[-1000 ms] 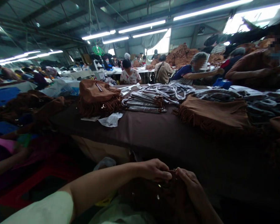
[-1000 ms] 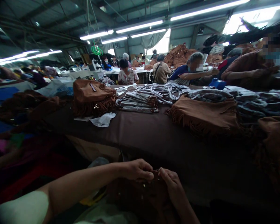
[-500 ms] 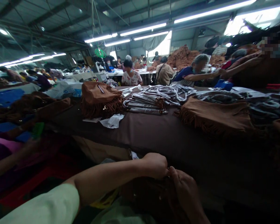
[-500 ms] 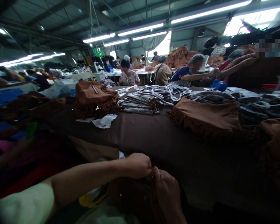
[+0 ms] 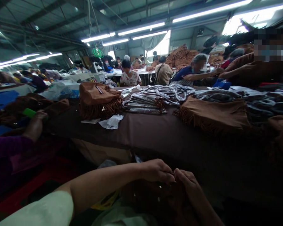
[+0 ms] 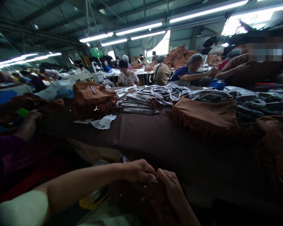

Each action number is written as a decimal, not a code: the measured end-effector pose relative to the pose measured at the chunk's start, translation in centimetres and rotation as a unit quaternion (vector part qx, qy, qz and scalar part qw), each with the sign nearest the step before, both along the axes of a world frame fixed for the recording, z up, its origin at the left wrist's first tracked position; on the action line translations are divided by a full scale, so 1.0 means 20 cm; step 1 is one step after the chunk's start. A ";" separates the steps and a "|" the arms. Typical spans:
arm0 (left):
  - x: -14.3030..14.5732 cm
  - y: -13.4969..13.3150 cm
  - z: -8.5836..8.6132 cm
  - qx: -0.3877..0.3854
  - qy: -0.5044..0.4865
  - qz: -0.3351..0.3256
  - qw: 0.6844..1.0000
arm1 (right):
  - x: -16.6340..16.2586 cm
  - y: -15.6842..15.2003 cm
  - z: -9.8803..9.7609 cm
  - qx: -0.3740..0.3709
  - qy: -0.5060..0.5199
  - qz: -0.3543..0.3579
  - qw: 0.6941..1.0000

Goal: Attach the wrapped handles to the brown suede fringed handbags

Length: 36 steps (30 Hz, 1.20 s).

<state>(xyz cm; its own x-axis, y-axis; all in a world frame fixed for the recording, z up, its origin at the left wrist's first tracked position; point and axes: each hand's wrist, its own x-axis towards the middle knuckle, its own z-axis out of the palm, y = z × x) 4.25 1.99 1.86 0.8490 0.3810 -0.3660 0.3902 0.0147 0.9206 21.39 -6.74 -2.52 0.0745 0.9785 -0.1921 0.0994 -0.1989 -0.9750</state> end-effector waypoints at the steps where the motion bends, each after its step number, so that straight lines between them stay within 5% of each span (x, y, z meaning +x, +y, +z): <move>1: 0.01 0.02 0.01 0.010 0.054 -0.003 0.998 | -0.03 0.00 0.01 0.021 -0.061 0.012 0.998; 4: 0.02 0.09 0.05 0.027 0.193 -0.061 0.979 | -0.10 -0.01 0.05 0.086 -0.227 -0.011 0.970; 6: 0.02 0.10 0.09 0.058 0.205 -0.102 0.972 | -0.11 -0.01 0.05 0.096 -0.232 -0.015 0.968; 14: -0.01 -0.05 -0.01 0.183 -0.081 -0.051 0.978 | 0.05 0.02 -0.01 -0.011 0.024 -0.096 0.995; 18: 0.00 0.00 -0.01 0.199 0.074 -0.066 0.975 | -0.02 0.01 0.01 0.070 -0.160 0.005 0.985; 21: 0.01 0.05 0.06 0.289 0.224 -0.158 0.917 | -0.08 0.00 0.03 0.135 -0.289 0.008 0.948; 24: 0.01 0.03 0.12 0.336 0.216 -0.186 0.898 | -0.08 0.01 0.00 0.101 -0.185 0.010 0.977; 28: 0.02 -0.05 0.09 0.389 0.105 -0.095 0.910 | 0.00 0.03 -0.07 0.014 0.023 -0.085 0.996; 31: 0.03 -0.07 0.01 0.314 0.059 -0.055 0.946 | 0.02 0.02 -0.08 0.001 0.058 -0.113 0.992; 33: 0.03 -0.04 -0.02 0.154 0.050 -0.054 0.985 | 0.02 0.02 -0.06 0.032 0.008 -0.055 0.998; 36: 0.02 0.04 -0.02 -0.026 0.041 -0.058 0.997 | 0.04 0.03 0.00 0.069 -0.039 0.063 0.995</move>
